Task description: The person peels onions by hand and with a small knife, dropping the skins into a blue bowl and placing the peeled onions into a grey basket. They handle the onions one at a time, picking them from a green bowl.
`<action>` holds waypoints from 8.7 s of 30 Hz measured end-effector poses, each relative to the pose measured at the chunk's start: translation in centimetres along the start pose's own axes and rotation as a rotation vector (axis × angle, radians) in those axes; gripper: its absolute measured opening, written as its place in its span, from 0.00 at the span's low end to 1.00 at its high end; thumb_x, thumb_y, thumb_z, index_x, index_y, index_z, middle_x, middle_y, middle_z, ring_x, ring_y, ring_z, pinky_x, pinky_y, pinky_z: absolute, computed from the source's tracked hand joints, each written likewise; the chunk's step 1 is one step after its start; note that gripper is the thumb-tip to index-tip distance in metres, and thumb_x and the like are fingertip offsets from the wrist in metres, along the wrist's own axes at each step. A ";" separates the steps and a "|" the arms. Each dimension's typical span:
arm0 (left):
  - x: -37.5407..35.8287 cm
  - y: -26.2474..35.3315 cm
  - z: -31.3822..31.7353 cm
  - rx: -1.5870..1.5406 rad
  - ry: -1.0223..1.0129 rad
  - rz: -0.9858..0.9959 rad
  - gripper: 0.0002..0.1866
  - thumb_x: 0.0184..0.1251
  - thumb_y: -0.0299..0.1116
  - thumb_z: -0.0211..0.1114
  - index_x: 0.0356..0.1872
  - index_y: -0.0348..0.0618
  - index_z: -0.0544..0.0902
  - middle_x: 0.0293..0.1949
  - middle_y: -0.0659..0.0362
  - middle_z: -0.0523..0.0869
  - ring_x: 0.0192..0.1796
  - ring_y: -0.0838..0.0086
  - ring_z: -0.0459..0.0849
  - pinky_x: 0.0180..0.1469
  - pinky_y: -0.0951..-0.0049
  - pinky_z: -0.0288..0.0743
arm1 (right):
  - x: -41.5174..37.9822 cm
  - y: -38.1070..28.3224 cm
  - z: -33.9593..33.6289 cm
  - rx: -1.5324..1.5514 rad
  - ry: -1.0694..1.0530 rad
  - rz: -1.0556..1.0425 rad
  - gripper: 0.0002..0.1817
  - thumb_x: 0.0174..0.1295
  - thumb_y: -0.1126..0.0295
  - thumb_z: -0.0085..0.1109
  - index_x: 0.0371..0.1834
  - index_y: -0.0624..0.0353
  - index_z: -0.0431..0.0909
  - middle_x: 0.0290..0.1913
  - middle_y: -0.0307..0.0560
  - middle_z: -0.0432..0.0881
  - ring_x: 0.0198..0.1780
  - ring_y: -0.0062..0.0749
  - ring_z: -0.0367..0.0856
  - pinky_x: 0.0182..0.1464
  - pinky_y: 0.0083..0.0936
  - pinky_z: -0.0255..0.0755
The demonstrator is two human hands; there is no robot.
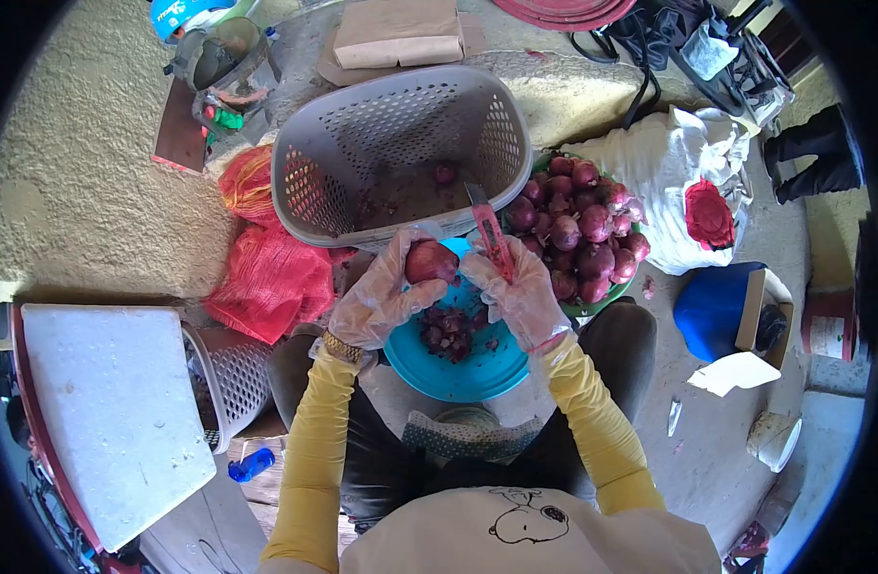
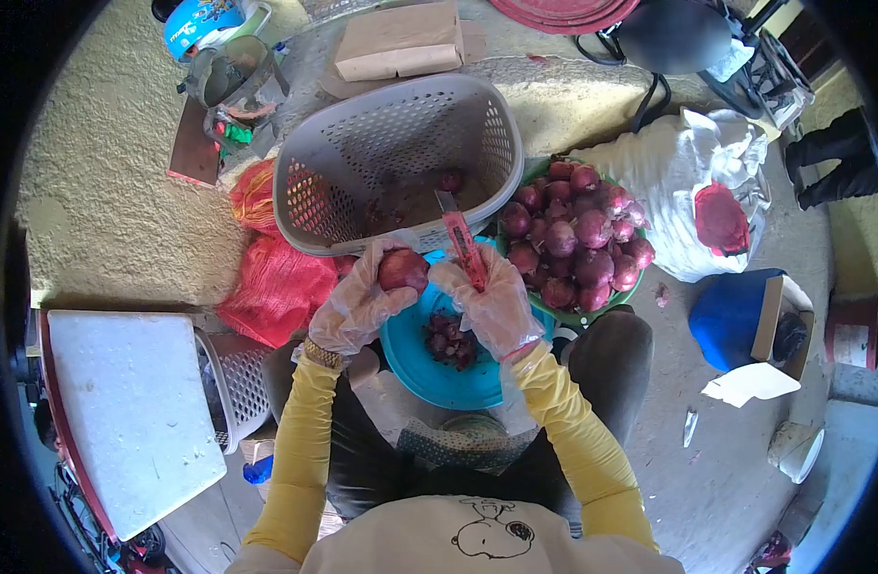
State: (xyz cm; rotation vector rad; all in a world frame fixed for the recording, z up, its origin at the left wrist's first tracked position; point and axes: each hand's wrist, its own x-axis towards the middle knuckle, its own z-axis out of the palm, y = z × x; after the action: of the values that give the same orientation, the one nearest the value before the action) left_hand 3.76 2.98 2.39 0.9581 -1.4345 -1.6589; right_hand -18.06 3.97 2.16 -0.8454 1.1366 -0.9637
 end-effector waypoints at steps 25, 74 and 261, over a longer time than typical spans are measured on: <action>-0.1 0.8 -0.9 0.105 0.048 0.019 0.35 0.70 0.40 0.76 0.72 0.45 0.68 0.60 0.57 0.76 0.62 0.72 0.75 0.70 0.69 0.70 | -0.9 0.7 -1.2 0.122 0.044 0.062 0.20 0.67 0.68 0.75 0.57 0.60 0.78 0.39 0.38 0.88 0.23 0.13 0.71 0.21 0.16 0.66; 1.4 -1.1 -4.3 -0.784 0.418 0.095 0.31 0.74 0.46 0.69 0.68 0.36 0.73 0.60 0.47 0.83 0.57 0.60 0.86 0.59 0.57 0.86 | -1.4 1.3 -2.9 -0.214 -0.057 0.190 0.19 0.79 0.56 0.60 0.62 0.58 0.76 0.34 0.36 0.79 0.31 0.17 0.71 0.36 0.21 0.72; 6.2 0.9 -2.7 0.380 -0.186 -0.161 0.35 0.82 0.64 0.53 0.64 0.37 0.78 0.52 0.55 0.86 0.51 0.70 0.84 0.56 0.65 0.83 | 7.5 -5.3 -5.3 -1.251 -0.107 -1.025 0.36 0.44 0.33 0.80 0.32 0.58 0.82 0.24 0.51 0.81 0.30 0.53 0.85 0.38 0.43 0.79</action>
State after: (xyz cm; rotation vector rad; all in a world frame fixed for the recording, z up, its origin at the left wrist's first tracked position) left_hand 3.44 -3.81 2.58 1.1768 -1.8871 -1.6568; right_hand -23.17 -5.19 3.27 -2.6242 1.1448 -0.8858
